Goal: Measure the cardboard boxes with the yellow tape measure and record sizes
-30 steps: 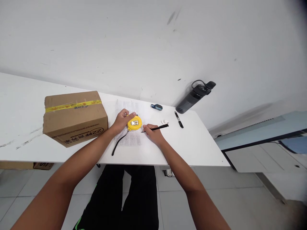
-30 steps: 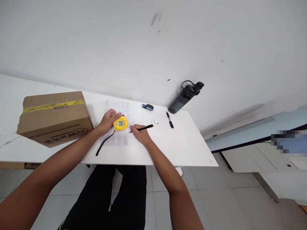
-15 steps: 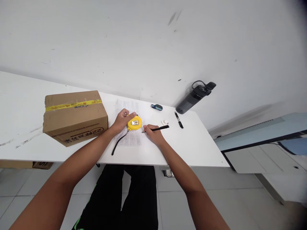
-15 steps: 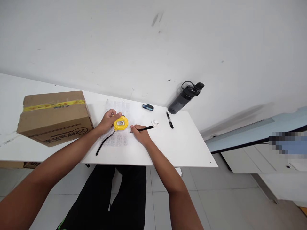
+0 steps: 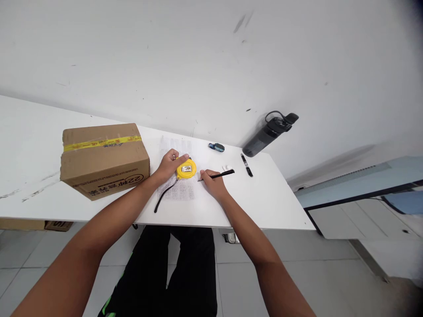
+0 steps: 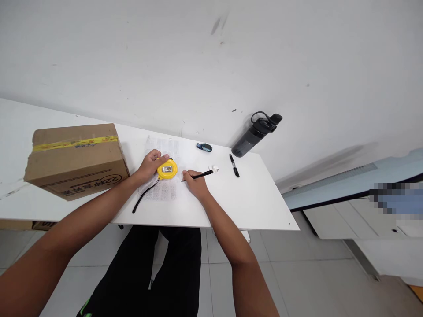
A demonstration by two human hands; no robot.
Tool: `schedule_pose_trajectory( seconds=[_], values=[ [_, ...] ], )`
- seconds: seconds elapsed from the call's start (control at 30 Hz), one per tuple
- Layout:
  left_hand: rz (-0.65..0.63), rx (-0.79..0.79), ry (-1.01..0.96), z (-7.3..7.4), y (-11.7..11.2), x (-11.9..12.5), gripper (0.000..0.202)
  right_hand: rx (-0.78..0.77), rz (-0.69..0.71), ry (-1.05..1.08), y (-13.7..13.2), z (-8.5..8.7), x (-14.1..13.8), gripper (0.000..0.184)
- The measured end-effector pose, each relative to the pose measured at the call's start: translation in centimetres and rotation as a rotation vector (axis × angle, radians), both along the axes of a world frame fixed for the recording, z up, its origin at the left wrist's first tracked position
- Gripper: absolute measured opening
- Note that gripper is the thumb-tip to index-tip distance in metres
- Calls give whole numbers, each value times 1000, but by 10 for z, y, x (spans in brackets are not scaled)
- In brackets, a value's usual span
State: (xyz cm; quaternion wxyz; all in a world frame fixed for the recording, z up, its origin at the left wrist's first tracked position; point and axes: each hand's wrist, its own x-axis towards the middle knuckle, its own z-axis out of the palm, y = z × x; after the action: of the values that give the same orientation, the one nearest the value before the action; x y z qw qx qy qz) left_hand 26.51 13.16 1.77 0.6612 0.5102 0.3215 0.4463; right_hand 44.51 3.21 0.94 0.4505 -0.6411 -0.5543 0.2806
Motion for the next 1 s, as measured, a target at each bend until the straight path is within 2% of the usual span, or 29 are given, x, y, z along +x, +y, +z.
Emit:
schedule_pose_trajectory(
  seconds=[0.13, 0.63, 1.0],
  values=[
    [0, -7, -9, 1, -1, 0, 56, -37, 45, 8, 0, 1, 0, 42],
    [-16, -11, 2, 2, -1, 0, 56, 28, -41, 7, 0, -2, 0, 43],
    [-8, 9, 21, 0, 0, 0, 54, 36, 17, -6, 1, -3, 2, 44]
  ],
)
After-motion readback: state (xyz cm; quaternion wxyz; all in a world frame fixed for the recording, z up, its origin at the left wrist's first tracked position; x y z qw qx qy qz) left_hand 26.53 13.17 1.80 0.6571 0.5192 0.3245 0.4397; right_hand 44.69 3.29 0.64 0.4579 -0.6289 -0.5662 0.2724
